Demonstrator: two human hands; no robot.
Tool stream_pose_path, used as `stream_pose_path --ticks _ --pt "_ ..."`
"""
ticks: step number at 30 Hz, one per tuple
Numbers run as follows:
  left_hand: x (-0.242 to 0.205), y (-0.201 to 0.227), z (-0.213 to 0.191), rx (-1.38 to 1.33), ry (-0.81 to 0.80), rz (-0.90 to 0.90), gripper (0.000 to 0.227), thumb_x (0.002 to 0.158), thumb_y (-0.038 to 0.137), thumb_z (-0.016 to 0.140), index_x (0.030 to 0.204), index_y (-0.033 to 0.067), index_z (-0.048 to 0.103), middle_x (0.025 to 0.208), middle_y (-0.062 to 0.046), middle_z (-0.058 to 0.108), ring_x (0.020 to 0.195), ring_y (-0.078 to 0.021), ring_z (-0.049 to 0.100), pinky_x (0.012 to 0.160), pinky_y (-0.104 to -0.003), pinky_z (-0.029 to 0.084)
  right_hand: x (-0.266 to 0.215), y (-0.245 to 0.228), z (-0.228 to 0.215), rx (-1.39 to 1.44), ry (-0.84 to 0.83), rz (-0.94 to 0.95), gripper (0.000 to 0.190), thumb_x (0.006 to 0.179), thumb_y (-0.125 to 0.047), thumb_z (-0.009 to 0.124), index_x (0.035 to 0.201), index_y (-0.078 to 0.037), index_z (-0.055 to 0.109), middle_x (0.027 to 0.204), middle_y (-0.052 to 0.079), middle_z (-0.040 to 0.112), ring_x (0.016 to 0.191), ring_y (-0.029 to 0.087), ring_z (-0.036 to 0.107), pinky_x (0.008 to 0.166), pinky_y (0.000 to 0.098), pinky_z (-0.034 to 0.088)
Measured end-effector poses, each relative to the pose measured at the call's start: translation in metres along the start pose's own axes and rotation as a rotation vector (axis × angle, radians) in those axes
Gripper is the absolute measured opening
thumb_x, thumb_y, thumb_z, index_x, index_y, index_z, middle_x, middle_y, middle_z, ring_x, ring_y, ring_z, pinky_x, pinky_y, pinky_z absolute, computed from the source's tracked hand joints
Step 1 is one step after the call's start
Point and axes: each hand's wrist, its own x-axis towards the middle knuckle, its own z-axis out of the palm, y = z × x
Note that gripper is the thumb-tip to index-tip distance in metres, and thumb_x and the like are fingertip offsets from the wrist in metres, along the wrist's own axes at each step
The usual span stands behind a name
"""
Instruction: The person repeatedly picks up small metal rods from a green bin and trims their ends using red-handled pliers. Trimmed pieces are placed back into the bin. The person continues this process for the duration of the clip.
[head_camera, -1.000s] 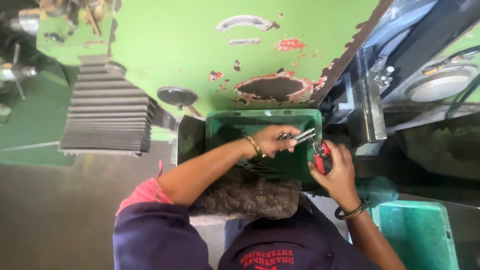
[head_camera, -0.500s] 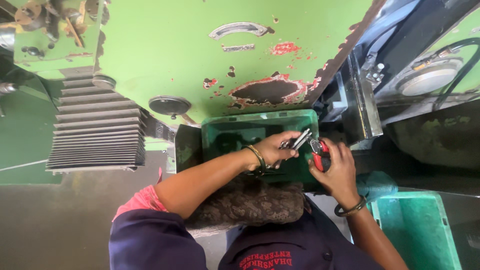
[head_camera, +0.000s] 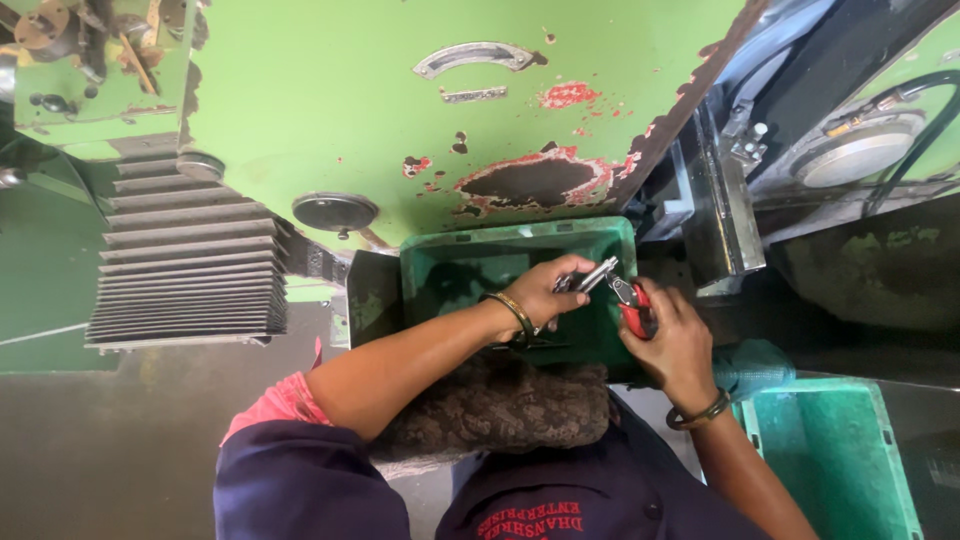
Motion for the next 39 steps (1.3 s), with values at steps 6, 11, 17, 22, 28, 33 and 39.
stream_pose_path --ticks 6,11,17,22,28,33,39 --pt "0.004 -0.013 0.001 0.081 0.004 0.035 0.048 0.094 0.009 0.066 0.141 0.0146 0.058 0.095 -0.002 0.068 0.055 -0.0085 0.055 0.048 -0.026 0.049 -0.002 0.003 0.002 0.067 0.016 -0.003 0.056 0.073 -0.02 0.082 0.126 -0.012 0.068 0.104 0.011 0.072 0.083 0.031 0.072 0.073 0.0398 0.057" --pt "0.014 -0.03 0.002 0.066 0.014 -0.019 0.051 0.097 0.009 0.06 0.147 0.0155 0.05 0.094 -0.003 0.069 0.052 -0.0096 0.056 0.046 -0.026 0.049 -0.004 0.006 0.002 0.25 0.09 -0.016 0.048 0.079 -0.018 0.082 0.123 -0.007 0.068 0.103 0.013 0.072 0.086 0.025 0.074 0.076 0.0356 0.059" --pt "0.014 -0.023 -0.001 -0.102 -0.006 -0.008 0.051 0.099 0.009 0.058 0.149 0.015 0.048 0.098 -0.002 0.068 0.052 -0.0077 0.052 0.046 -0.024 0.046 0.0 0.003 0.001 0.138 0.076 -0.003 0.054 0.077 -0.025 0.082 0.125 -0.009 0.066 0.104 0.012 0.068 0.092 0.032 0.07 0.079 0.0411 0.056" --pt "0.01 -0.01 0.001 -0.097 -0.012 -0.045 0.05 0.098 0.011 0.058 0.147 0.0164 0.048 0.097 -0.001 0.069 0.049 -0.0082 0.051 0.043 -0.024 0.043 0.002 0.0 -0.002 0.032 0.038 0.023 0.062 0.073 -0.033 0.082 0.129 -0.012 0.062 0.106 0.013 0.062 0.1 0.036 0.064 0.082 0.0459 0.053" --pt "0.008 -0.011 0.002 -0.104 0.001 -0.001 0.045 0.098 0.01 0.06 0.143 0.0136 0.052 0.096 -0.003 0.069 0.051 -0.0083 0.052 0.046 -0.025 0.044 0.004 -0.003 -0.003 -0.01 0.028 0.011 0.064 0.073 -0.034 0.082 0.131 -0.013 0.061 0.106 0.013 0.062 0.1 0.036 0.063 0.083 0.0466 0.053" --pt "0.009 -0.007 0.002 -0.062 0.01 0.014 0.045 0.097 0.01 0.061 0.141 0.0143 0.055 0.095 -0.002 0.07 0.051 -0.0082 0.053 0.045 -0.025 0.046 0.003 -0.006 -0.004 -0.003 0.011 0.02 0.065 0.074 -0.033 0.081 0.132 -0.015 0.061 0.107 0.014 0.062 0.1 0.036 0.064 0.082 0.0467 0.053" --pt "0.003 0.002 0.004 -0.031 0.021 0.02 0.045 0.098 0.009 0.06 0.142 0.016 0.055 0.094 -0.001 0.071 0.051 -0.0078 0.053 0.046 -0.025 0.046 0.005 -0.006 -0.005 0.001 0.02 -0.013 0.065 0.075 -0.033 0.081 0.133 -0.014 0.06 0.108 0.014 0.062 0.101 0.037 0.063 0.083 0.0471 0.053"
